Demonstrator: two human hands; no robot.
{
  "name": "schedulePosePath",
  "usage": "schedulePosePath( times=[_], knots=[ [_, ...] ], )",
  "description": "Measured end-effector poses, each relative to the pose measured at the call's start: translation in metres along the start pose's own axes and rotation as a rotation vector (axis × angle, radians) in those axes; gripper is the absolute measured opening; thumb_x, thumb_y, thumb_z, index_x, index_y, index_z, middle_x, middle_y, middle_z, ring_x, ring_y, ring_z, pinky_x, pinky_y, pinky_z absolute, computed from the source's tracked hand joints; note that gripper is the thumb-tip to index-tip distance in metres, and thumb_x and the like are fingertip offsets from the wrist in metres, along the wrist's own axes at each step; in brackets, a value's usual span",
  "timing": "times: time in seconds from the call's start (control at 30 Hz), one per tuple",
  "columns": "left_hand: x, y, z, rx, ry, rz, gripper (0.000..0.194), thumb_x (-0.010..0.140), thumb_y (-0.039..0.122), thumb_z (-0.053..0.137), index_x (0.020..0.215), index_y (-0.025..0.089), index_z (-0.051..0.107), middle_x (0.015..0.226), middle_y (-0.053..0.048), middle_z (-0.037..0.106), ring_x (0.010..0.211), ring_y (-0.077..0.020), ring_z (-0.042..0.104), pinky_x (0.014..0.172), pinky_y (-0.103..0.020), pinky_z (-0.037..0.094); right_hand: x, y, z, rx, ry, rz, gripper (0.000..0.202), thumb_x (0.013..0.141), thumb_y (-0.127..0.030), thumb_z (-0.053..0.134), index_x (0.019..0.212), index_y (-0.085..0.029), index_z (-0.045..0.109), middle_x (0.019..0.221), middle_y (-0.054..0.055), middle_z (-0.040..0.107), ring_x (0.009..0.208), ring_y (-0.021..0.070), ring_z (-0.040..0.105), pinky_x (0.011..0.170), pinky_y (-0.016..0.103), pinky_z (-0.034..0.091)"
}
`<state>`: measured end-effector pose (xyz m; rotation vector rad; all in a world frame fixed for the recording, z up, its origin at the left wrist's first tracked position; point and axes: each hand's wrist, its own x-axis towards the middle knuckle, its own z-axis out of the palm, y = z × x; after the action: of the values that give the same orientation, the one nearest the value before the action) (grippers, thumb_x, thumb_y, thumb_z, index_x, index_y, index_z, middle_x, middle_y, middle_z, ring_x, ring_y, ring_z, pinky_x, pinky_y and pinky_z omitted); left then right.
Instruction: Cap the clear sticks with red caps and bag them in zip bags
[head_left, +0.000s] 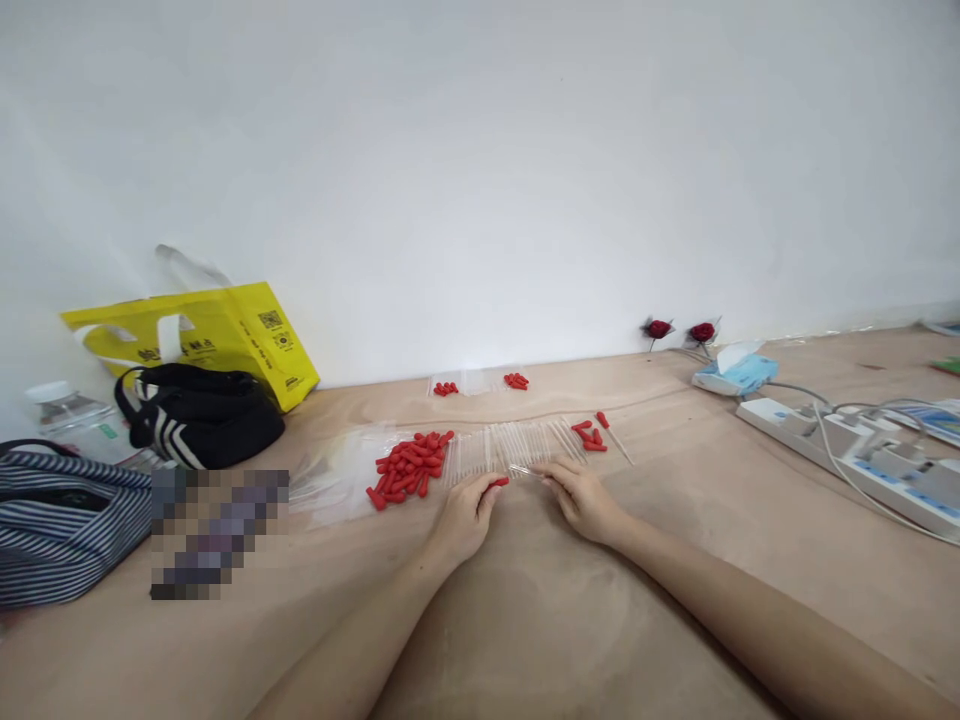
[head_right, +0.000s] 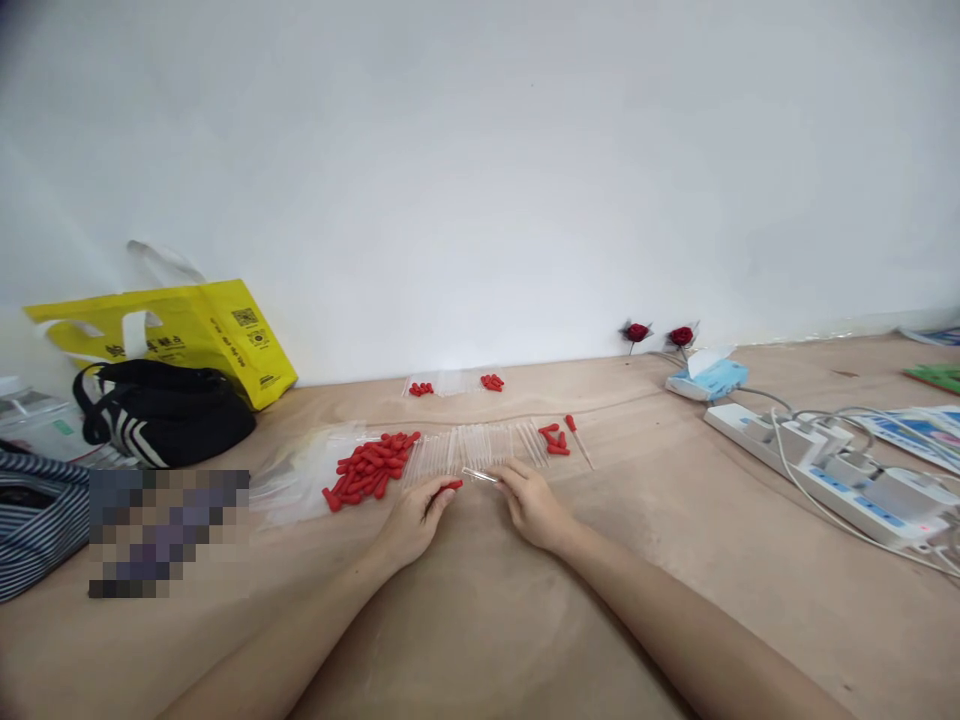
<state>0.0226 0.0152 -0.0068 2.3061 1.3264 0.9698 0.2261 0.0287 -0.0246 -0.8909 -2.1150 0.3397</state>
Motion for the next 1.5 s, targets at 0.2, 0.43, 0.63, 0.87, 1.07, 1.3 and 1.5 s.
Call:
schedulePosePath(
  times=[0.2,0.43,0.63,0.87,1.07,1.3,1.5],
  knots=[
    [0.0,-0.003,0.0,-0.05,0.026,-0.022,0.018,0.085,0.022,0.04,0.091,0.017,0.056,0.087,-0.003,0.064,0.082,-0.017,0.059,0.073,-0.028,0.045,0.001,-0.005,0.005,0.021,-0.056,-0.017,0.027,0.084,-0.011,0.033,0.102,-0.018,0.052,0.088,0.007,0.056,0.082,0.0162,0.052,0.071,0.029,0.042],
    [0.001,-0.003,0.0,-0.075,0.034,-0.017,0.018,0.084,0.021,0.041,0.091,0.016,0.057,0.088,-0.004,0.064,0.081,-0.0166,0.059,0.072,-0.027,0.045,0.0,-0.005,0.006,-0.006,-0.074,-0.015,0.023,0.085,-0.013,0.036,0.099,-0.018,0.053,0.086,0.007,0.057,0.079,0.0157,0.053,0.07,0.029,0.039],
    [0.001,-0.001,0.0,-0.076,0.032,-0.05,0.017,0.082,0.025,0.045,0.082,0.017,0.06,0.077,-0.001,0.065,0.071,-0.0156,0.059,0.065,-0.025,0.044,-0.001,-0.012,0.007,-0.034,-0.083,-0.024,0.019,0.086,-0.021,0.039,0.091,-0.016,0.056,0.074,0.004,0.056,0.07,0.0146,0.051,0.065,0.028,0.036],
    [-0.003,0.0,-0.003,-0.066,0.003,0.037,0.017,0.082,0.022,0.045,0.079,0.017,0.06,0.075,-0.001,0.064,0.069,-0.0142,0.058,0.064,-0.023,0.043,0.0,-0.01,0.002,-0.046,-0.145,-0.069,0.021,0.086,-0.02,0.038,0.093,-0.018,0.058,0.077,0.004,0.059,0.069,0.0132,0.051,0.067,0.029,0.03],
    [-0.006,0.003,-0.003,0.027,-0.06,0.105,0.015,0.082,0.02,0.044,0.079,0.016,0.059,0.072,-0.002,0.06,0.067,-0.0142,0.056,0.062,-0.023,0.042,0.004,-0.009,-0.005,-0.177,-0.203,-0.141,0.022,0.085,-0.015,0.038,0.09,-0.019,0.059,0.078,0.003,0.059,0.068,0.0125,0.048,0.07,0.031,0.024],
    [-0.007,0.003,-0.002,0.089,-0.087,0.176,0.017,0.084,0.02,0.042,0.074,0.016,0.055,0.066,-0.001,0.055,0.064,-0.0139,0.052,0.06,-0.023,0.04,0.003,-0.012,0.002,-0.254,-0.161,-0.157,0.021,0.084,-0.015,0.036,0.083,-0.017,0.057,0.074,0.002,0.058,0.064,0.0118,0.046,0.066,0.029,0.022],
    [-0.007,0.004,-0.002,0.084,-0.092,0.204,0.017,0.084,0.019,0.041,0.073,0.016,0.054,0.066,-0.001,0.054,0.064,-0.0141,0.052,0.059,-0.023,0.04,0.004,-0.015,0.003,-0.23,-0.18,-0.129,0.021,0.084,-0.016,0.035,0.081,-0.017,0.056,0.074,0.002,0.059,0.064,0.0117,0.047,0.065,0.028,0.021]
  ],
)
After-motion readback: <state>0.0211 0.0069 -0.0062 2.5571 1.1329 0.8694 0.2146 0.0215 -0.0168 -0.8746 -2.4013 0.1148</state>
